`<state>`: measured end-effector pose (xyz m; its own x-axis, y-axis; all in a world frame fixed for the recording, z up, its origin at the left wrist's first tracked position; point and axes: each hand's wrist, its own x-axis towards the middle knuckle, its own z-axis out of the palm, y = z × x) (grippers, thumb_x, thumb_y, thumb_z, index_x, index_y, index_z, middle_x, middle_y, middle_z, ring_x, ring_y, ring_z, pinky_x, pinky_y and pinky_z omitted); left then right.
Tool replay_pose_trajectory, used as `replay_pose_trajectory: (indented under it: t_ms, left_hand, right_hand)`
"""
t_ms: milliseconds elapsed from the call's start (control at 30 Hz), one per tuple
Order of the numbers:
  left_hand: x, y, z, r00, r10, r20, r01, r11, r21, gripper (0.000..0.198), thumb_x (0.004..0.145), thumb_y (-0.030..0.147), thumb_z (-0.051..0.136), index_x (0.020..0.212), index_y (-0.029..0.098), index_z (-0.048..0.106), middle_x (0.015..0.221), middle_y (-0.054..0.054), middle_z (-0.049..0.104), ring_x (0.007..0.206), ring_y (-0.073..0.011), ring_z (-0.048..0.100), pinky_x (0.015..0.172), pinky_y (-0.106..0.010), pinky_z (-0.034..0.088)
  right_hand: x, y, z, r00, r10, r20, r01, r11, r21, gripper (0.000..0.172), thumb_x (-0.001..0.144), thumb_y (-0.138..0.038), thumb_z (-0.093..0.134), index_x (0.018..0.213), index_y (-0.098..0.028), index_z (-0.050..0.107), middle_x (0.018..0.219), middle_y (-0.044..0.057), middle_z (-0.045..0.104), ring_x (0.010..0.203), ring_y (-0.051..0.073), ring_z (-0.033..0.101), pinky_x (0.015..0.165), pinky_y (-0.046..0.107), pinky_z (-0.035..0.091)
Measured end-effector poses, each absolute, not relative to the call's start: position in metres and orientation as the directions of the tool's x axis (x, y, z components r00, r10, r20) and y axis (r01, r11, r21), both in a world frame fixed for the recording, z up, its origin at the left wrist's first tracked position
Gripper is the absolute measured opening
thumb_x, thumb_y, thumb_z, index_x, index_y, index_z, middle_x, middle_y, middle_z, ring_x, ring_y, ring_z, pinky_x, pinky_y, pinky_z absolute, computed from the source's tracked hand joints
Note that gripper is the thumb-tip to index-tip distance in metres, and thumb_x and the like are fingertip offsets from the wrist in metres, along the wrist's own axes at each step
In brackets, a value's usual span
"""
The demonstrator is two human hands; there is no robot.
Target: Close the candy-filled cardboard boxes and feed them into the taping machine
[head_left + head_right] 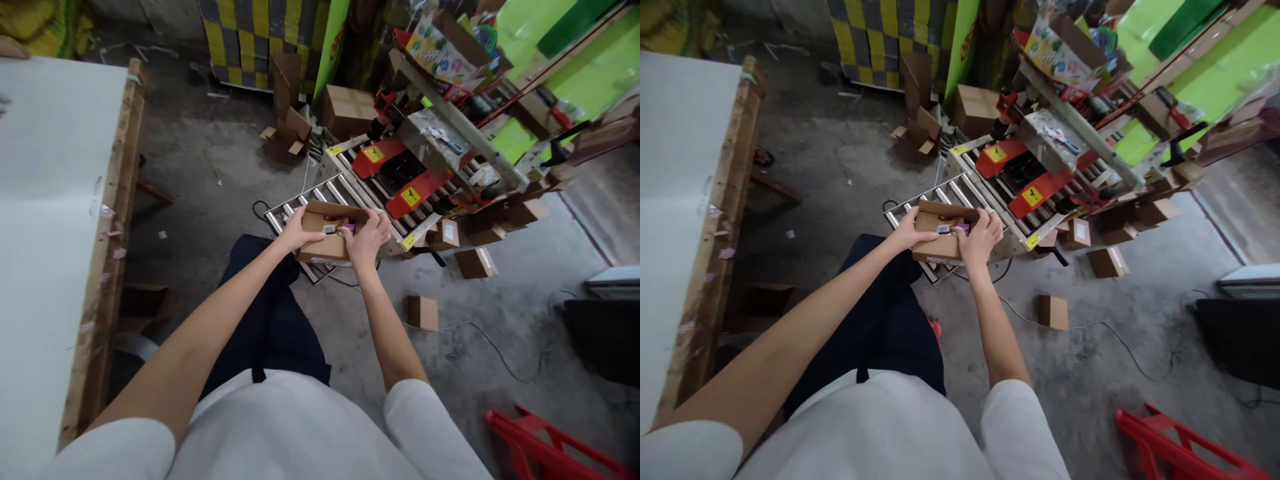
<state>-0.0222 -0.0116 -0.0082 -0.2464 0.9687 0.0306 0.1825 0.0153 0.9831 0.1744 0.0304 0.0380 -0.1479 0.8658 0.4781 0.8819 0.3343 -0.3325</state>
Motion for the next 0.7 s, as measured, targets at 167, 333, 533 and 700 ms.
replay_pose_trajectory:
  t_ms: [167, 333, 533, 700]
  left_hand:
    - [-0.019, -0.016, -0.008, -0.242, 0.968, 0.065, 0.185, -0.019, 0.983, 0.087, 0.057, 0.042, 0.088, 0.130, 0.013, 0.052, 0.127, -0.016, 0.061, 0.120, -0.0337, 0.058, 0.107, -0.049, 0.045]
    - [-0.015, -0.023, -0.009, -0.283, 0.954, 0.102, 0.197, -0.047, 0.979, 0.082, 0.062, 0.041, 0.085, 0.131, 0.017, 0.050, 0.129, -0.013, 0.059, 0.120, -0.0298, 0.057, 0.108, -0.044, 0.044]
    - [-0.015, -0.022, -0.003, -0.322, 0.942, 0.094, 0.275, -0.003, 0.962, 0.052, 0.070, 0.036, 0.077, 0.116, 0.021, 0.056, 0.123, -0.008, 0.062, 0.115, -0.0269, 0.057, 0.107, -0.040, 0.042]
    - [0.018, -0.036, 0.007, -0.548, 0.829, 0.113, 0.380, 0.126, 0.916, 0.033, 0.083, 0.034, 0.066, 0.111, 0.021, 0.053, 0.116, -0.011, 0.061, 0.116, -0.0294, 0.055, 0.108, -0.045, 0.040]
  right_hand:
    - [0.175, 0.041, 0.037, -0.195, 0.870, 0.453, 0.888, 0.353, -0.294, 0.068, 0.086, -0.050, 0.065, 0.142, -0.016, 0.046, 0.147, 0.022, 0.038, 0.140, 0.042, 0.029, 0.113, 0.066, 0.023]
    - [0.196, 0.021, 0.030, -0.315, 0.821, 0.477, 0.822, 0.487, -0.296, 0.031, 0.093, -0.045, 0.057, 0.111, -0.021, 0.066, 0.113, 0.012, 0.066, 0.117, 0.031, 0.054, 0.117, 0.059, 0.025]
    - [0.219, 0.014, 0.017, -0.528, 0.740, 0.416, 0.683, 0.661, -0.310, 0.033, 0.102, -0.036, 0.042, 0.111, -0.022, 0.070, 0.107, 0.008, 0.070, 0.111, 0.021, 0.062, 0.120, 0.049, 0.030]
    - [0.217, 0.054, 0.023, -0.454, 0.802, 0.388, 0.769, 0.573, -0.283, 0.027, 0.096, -0.037, 0.053, 0.112, -0.025, 0.071, 0.126, 0.011, 0.063, 0.127, 0.028, 0.050, 0.123, 0.060, 0.015]
